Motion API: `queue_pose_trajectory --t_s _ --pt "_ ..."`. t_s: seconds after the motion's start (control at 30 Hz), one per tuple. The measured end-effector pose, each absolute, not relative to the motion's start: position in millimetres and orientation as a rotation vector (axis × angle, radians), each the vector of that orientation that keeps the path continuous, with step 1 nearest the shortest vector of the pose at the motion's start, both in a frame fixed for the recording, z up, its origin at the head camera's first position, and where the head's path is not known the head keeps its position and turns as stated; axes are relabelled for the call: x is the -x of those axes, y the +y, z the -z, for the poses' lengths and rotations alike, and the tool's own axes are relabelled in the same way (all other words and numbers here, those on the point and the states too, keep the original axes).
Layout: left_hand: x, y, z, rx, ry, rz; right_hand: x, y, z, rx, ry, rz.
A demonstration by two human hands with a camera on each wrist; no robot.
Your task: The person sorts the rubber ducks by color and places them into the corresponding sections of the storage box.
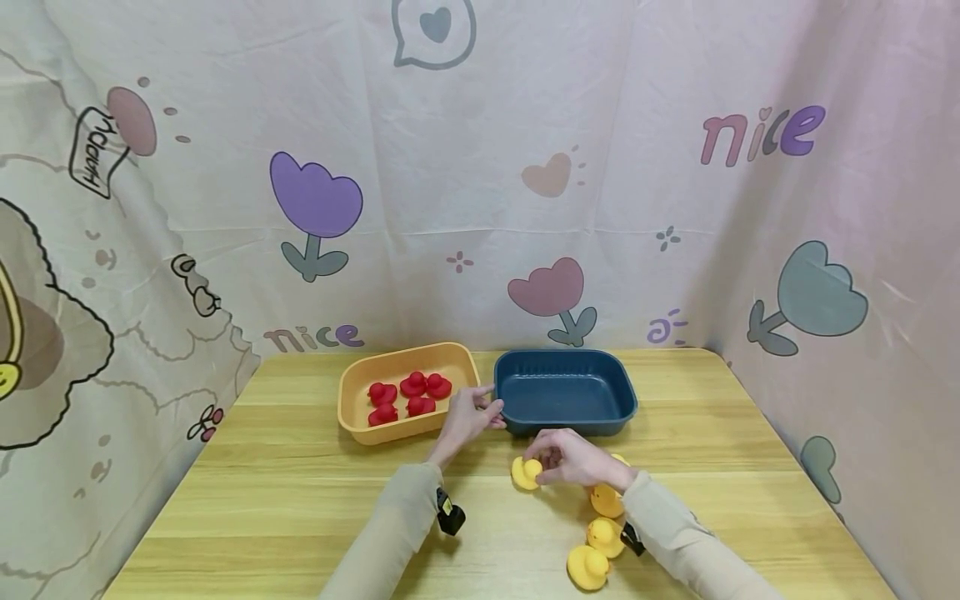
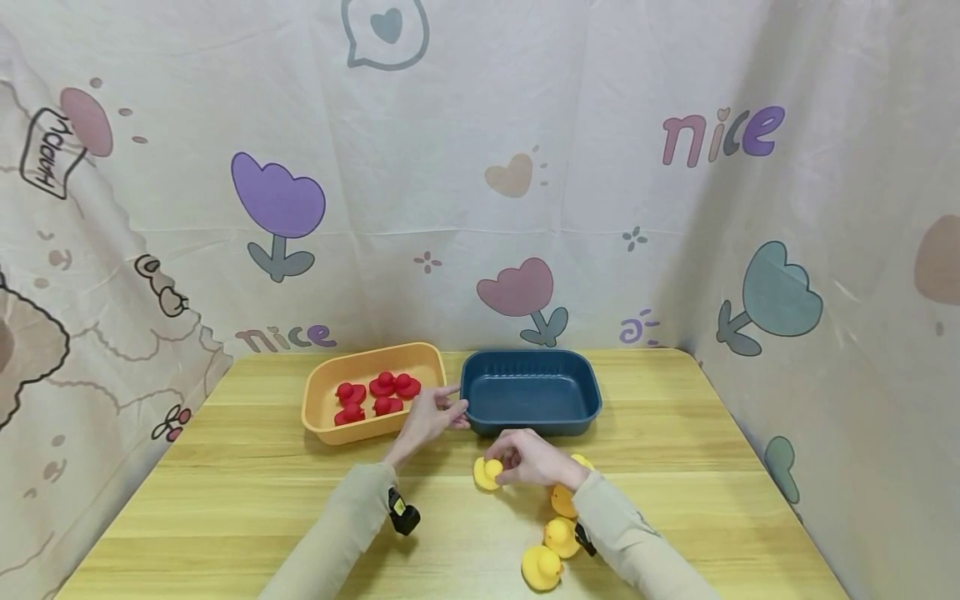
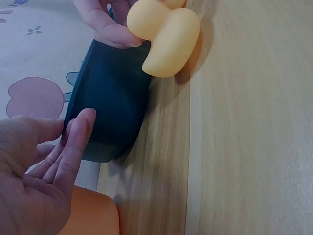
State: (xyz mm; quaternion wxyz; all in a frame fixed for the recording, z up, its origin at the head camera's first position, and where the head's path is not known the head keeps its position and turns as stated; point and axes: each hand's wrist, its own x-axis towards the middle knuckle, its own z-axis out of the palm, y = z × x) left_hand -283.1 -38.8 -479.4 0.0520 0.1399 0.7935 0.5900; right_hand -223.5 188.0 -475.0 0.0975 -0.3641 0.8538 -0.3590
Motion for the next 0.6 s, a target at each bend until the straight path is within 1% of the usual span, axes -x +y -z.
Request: queue_pose_trajectory --t_s 0.23,0.6 --pt "282.9 -37.9 479.5 -0.423 2.403 -1.821 223.7 190.4 474.4 1.071 2.51 1.14" --pt "283.4 -38.3 482.2 -0.432 2.418 -1.81 226.6 199.2 463.5 1.058 2.498 1.353"
